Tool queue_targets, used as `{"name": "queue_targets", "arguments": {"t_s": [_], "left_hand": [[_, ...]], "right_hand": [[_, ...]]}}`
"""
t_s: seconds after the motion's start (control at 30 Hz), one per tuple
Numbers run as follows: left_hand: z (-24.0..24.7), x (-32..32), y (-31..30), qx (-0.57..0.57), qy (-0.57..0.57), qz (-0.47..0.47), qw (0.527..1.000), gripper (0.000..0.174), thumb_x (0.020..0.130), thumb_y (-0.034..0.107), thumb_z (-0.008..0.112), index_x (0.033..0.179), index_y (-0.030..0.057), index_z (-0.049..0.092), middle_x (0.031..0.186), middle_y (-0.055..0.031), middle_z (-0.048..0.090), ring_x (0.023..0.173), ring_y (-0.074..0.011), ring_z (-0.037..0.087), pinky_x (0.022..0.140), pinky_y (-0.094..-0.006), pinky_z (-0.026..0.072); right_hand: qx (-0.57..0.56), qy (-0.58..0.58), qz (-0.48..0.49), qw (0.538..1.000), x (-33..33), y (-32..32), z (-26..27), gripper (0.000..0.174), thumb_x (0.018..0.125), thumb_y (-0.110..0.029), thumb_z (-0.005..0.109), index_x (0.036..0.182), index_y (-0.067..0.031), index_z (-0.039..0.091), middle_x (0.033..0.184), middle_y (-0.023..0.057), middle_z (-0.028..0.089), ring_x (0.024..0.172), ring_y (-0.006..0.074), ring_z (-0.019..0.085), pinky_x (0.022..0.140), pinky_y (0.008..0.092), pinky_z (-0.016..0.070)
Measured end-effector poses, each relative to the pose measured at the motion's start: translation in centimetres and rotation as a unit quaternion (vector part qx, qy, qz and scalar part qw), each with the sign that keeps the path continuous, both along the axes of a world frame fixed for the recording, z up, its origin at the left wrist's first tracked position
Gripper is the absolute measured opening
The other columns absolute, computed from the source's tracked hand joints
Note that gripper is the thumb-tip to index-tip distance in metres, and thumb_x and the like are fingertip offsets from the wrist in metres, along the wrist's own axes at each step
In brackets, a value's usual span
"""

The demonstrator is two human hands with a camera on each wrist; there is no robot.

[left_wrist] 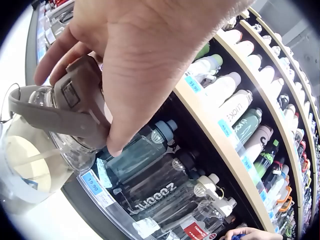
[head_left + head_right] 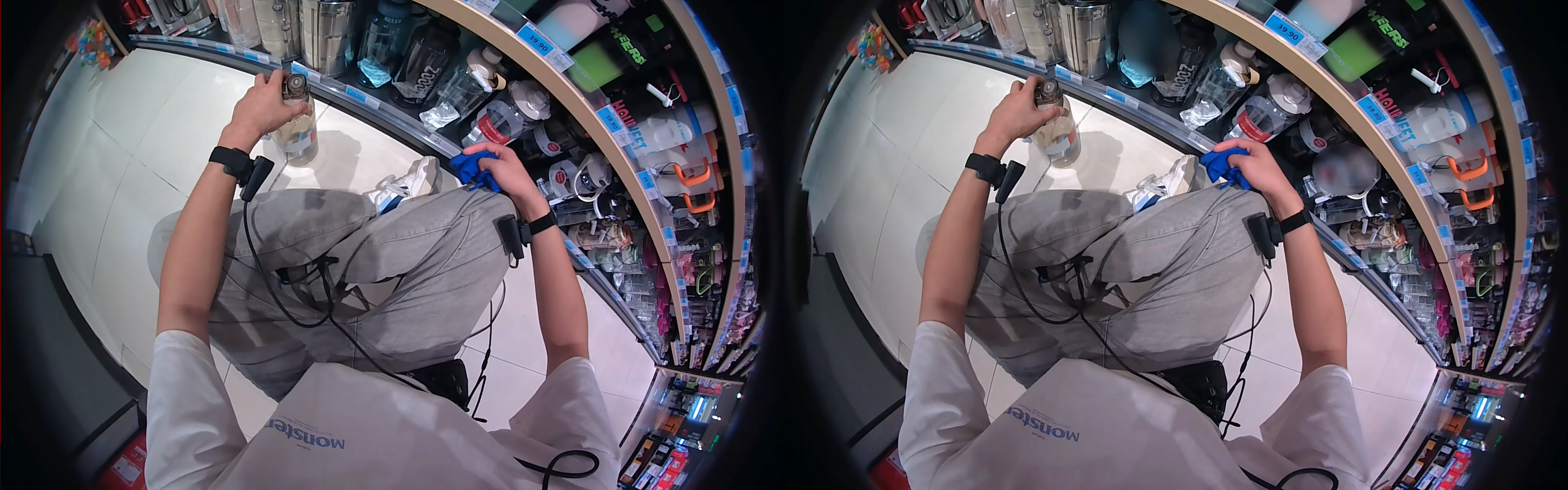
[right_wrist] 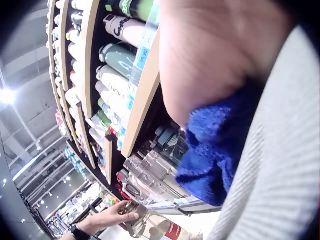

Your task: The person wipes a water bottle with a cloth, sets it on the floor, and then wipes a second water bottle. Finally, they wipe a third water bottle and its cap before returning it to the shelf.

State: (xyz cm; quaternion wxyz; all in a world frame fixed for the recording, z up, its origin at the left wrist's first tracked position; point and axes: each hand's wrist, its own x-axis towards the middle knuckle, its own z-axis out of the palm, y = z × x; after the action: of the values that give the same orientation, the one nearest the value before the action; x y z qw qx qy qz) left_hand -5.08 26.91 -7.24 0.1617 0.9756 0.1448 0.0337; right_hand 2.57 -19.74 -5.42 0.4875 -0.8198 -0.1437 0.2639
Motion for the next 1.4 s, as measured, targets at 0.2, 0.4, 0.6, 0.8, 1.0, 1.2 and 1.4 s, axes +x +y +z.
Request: {"name": "queue_targets", "arguments": {"t_s": [0.2, 0.4, 0.6, 0.8, 1.0, 1.2, 1.4], "left_hand": [[0.3, -0.4, -0.6, -0.005, 0.007, -0.005, 1.000, 0.091, 0.081, 0.059, 0.078, 0.152, 0.0104, 0.047, 0.136, -0.0283, 0.058, 0.118, -0.0436, 0.067, 0.102, -0.0454, 0.0555], [-0.1, -0.5, 0.3, -0.013, 0.006, -0.037, 0.999, 0.091, 0.084, 0.057, 0.078, 0.155, 0.0113, 0.044, 0.139, -0.0289, 0.055, 0.121, -0.0436, 0.065, 0.105, -0.0452, 0.0536], [-0.1, -1.2, 0.6, -0.061, 0.014, -0.047, 0.997, 0.093, 0.087, 0.057, 0.076, 0.160, 0.0143, 0.038, 0.143, -0.0285, 0.052, 0.125, -0.0433, 0.064, 0.108, -0.0449, 0.0521], [-0.1, -1.4, 0.7, -0.083, 0.010, -0.046, 0.995, 0.092, 0.089, 0.054, 0.075, 0.162, 0.0143, 0.036, 0.147, -0.0270, 0.049, 0.129, -0.0407, 0.061, 0.110, -0.0448, 0.0514], [-0.8, -1.7, 0.5, -0.084, -0.011, -0.045, 0.995, 0.090, 0.090, 0.051, 0.075, 0.162, 0.0122, 0.036, 0.147, -0.0262, 0.048, 0.131, -0.0396, 0.060, 0.111, -0.0435, 0.0500], [-0.5, -2.0, 0.4, -0.087, -0.019, -0.048, 0.995, 0.094, 0.088, 0.054, 0.074, 0.161, 0.0095, 0.036, 0.147, -0.0303, 0.048, 0.132, -0.0442, 0.059, 0.112, -0.0439, 0.0500], [-0.8, -1.9, 0.5, -0.084, -0.022, -0.046, 0.995, 0.092, 0.089, 0.052, 0.074, 0.161, 0.0107, 0.036, 0.146, -0.0298, 0.049, 0.131, -0.0440, 0.059, 0.111, -0.0442, 0.0503]], "right_hand": [[0.246, 0.135, -0.159, 0.947, 0.1, -2.4, 0.3, 0.038, 0.085, -0.004, 0.053, 0.120, -0.0007, 0.067, 0.111, 0.0075, 0.070, 0.096, 0.0183, 0.069, 0.088, 0.0281, 0.0552], [0.254, 0.166, -0.259, 0.917, 0.5, -5.8, -0.2, 0.033, 0.089, -0.028, 0.066, 0.116, -0.0087, 0.066, 0.109, 0.0077, 0.070, 0.095, 0.0220, 0.068, 0.086, 0.0372, 0.0551], [0.395, 0.176, -0.292, 0.853, 3.7, -13.9, 0.2, 0.034, 0.097, -0.041, 0.065, 0.114, -0.0117, 0.069, 0.095, 0.0047, 0.070, 0.082, 0.0219, 0.068, 0.071, 0.0401, 0.0558], [-0.042, -0.121, -0.324, 0.937, 10.0, -17.8, 0.9, 0.049, 0.094, -0.046, 0.065, 0.099, 0.0014, 0.076, 0.093, 0.0149, 0.077, 0.082, 0.0267, 0.073, 0.075, 0.0335, 0.0566], [-0.443, -0.295, -0.291, 0.795, 11.2, -14.8, 3.9, 0.081, 0.088, -0.063, 0.065, 0.128, 0.0071, 0.066, 0.125, 0.0332, 0.068, 0.121, 0.0468, 0.065, 0.103, 0.0442, 0.0513], [-0.460, -0.453, -0.244, 0.724, 13.2, -15.1, 3.9, 0.069, 0.093, -0.061, 0.062, 0.135, -0.0077, 0.067, 0.134, 0.0244, 0.067, 0.126, 0.0441, 0.062, 0.107, 0.0482, 0.0495], [-0.428, -0.557, -0.147, 0.697, 17.9, -18.2, 2.5, 0.062, 0.096, -0.057, 0.062, 0.136, -0.0100, 0.068, 0.137, 0.0192, 0.068, 0.130, 0.0389, 0.062, 0.107, 0.0472, 0.0490]]}}
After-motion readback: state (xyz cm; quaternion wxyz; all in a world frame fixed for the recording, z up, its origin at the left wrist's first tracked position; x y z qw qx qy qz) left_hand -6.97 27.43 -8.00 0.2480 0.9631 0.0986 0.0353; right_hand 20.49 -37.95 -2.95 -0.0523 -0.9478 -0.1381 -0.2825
